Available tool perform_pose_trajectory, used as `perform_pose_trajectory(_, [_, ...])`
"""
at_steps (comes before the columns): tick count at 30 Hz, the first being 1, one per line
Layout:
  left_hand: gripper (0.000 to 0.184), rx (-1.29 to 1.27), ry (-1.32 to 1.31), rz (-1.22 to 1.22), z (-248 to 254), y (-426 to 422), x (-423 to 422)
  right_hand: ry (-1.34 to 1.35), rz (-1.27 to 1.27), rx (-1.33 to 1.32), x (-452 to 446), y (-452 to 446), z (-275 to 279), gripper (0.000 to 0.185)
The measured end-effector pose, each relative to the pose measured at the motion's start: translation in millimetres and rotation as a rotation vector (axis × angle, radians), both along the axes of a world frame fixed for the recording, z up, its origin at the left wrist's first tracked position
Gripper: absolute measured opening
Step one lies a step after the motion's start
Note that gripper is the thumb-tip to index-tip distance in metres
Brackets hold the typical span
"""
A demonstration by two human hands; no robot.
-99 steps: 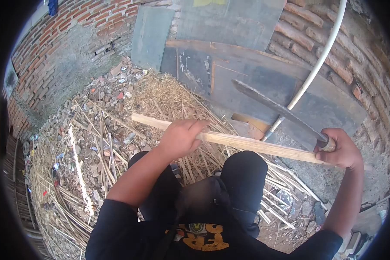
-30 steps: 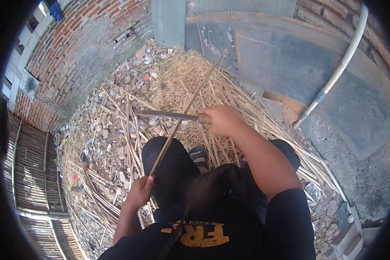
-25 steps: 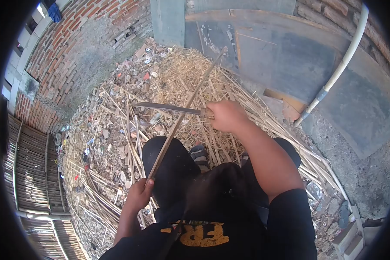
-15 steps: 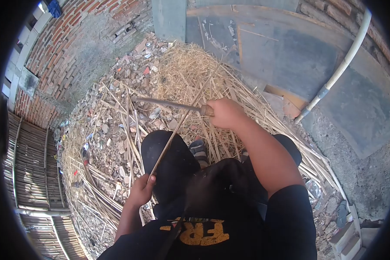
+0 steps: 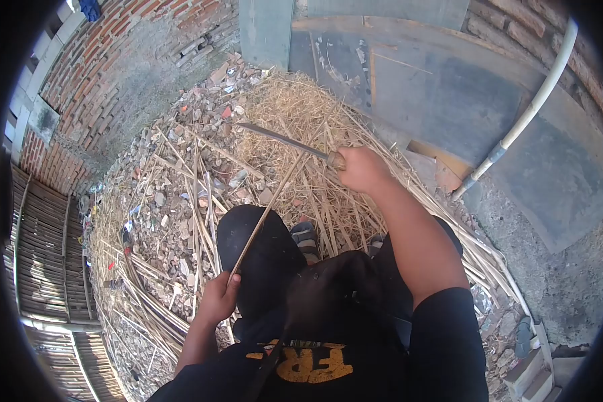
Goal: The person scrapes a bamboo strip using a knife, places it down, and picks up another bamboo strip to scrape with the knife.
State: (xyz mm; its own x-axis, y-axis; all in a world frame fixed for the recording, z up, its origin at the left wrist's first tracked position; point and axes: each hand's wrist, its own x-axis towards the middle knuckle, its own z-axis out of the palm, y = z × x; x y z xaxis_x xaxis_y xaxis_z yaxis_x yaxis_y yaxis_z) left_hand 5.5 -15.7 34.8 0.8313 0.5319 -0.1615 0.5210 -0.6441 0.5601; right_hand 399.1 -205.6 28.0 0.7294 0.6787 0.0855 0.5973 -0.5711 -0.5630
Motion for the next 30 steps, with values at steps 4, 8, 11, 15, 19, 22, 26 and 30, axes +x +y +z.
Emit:
perform_pose_trajectory(4, [0.036,-0.030,0.016,-0.022,2,0,0,-0.109,0.236,-0.148,-45,8,23,0.030])
perform_pose_trajectory(8, [0.036,0.056,0.017,0.001,-4,-7,1,-0.002,0.114,-0.070,-13,0,5,0.031])
perform_pose_trajectory(11, [0.037,0.093,0.024,-0.004,-3,-6,-1,-0.053,-0.062,0.060,38,-16,-25,0.031])
perform_pose_trajectory(15, [0.036,0.022,0.048,-0.021,0,1,0,-0.043,-0.054,-0.008,8,-10,-3,0.031])
perform_pose_trajectory(19, [0.036,-0.095,-0.006,-0.060,-4,10,-1,-0.127,0.230,-0.175,-37,-4,33,0.030])
perform_pose_trajectory(22, [0.037,-0.061,0.003,-0.053,-1,7,1,-0.095,0.210,-0.129,-30,-8,36,0.028])
perform_pose_trajectory(26, [0.038,-0.030,-0.007,-0.020,-3,4,-2,0.088,-0.087,0.115,31,-19,4,0.029])
perform_pose_trajectory(30, [0.043,-0.120,-0.018,-0.031,-5,11,-2,0.024,-0.010,0.075,5,-13,16,0.029])
